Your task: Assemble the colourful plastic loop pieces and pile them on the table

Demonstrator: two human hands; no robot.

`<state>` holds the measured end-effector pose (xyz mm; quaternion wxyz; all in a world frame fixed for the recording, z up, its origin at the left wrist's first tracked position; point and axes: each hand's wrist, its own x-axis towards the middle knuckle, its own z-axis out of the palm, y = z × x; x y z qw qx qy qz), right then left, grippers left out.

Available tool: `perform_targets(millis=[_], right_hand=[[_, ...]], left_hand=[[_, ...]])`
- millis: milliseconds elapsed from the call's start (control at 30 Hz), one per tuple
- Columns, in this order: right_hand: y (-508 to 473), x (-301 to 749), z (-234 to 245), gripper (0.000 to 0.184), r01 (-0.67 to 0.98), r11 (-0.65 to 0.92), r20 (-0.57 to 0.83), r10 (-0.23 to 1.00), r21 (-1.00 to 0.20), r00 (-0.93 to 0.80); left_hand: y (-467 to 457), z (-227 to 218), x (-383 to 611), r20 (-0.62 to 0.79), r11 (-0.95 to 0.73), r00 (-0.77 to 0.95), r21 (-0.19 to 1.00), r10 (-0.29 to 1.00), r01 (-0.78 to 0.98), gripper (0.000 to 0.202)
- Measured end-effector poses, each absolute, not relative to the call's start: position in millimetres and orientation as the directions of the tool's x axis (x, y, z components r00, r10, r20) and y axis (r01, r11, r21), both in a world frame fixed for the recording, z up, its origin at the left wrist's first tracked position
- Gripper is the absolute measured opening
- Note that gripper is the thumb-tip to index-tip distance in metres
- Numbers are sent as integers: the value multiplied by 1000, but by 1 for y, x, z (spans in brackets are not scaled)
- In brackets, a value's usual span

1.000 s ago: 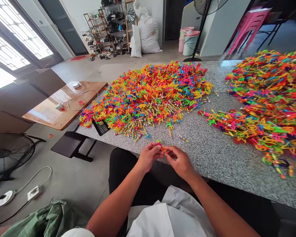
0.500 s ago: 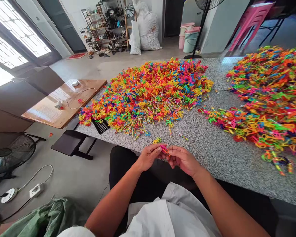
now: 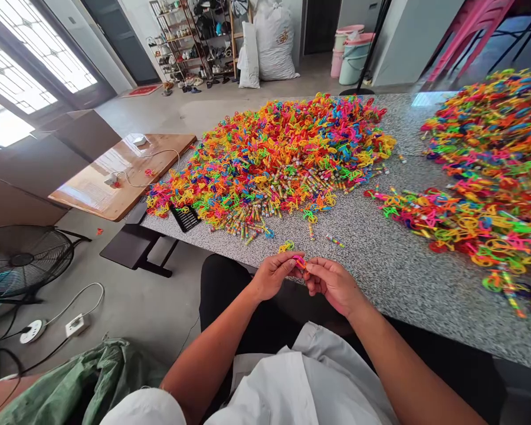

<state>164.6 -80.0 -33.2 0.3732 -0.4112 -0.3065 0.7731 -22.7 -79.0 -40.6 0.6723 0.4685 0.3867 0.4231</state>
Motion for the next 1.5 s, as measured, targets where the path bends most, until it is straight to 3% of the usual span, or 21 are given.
perform_targets(millis=[267, 500, 833, 933, 1100, 1500], right_hand=[[-75, 167, -31, 29, -330, -611, -472, 779, -719, -413], [-76, 164, -34, 25, -447, -603, -446, 794, -661, -412], [-77, 163, -30, 27, -407, -595, -458, 799, -693, -389], [-77, 162, -30, 29, -395, -587, -458, 805, -707, -377], [-78, 160, -32, 30, -381, -584, -477, 809, -717, -342], [-77, 165, -30, 24, -324, -687, -564, 723, -651, -399]], left_hand=[[-82, -42, -18, -78, 119, 250, 981, 965, -156, 49], [-76, -35, -17, -68, 103, 262, 987, 963, -121, 50], [-80, -34, -16, -86, 108, 242, 991, 966, -80, 52], [-81, -33, -15, -80, 87, 236, 996, 969, -18, 50], [-83, -32, -14, 0, -45, 179, 968, 984, 248, 42], [-85, -27, -26, 102, -182, 317, 955, 943, 233, 32]])
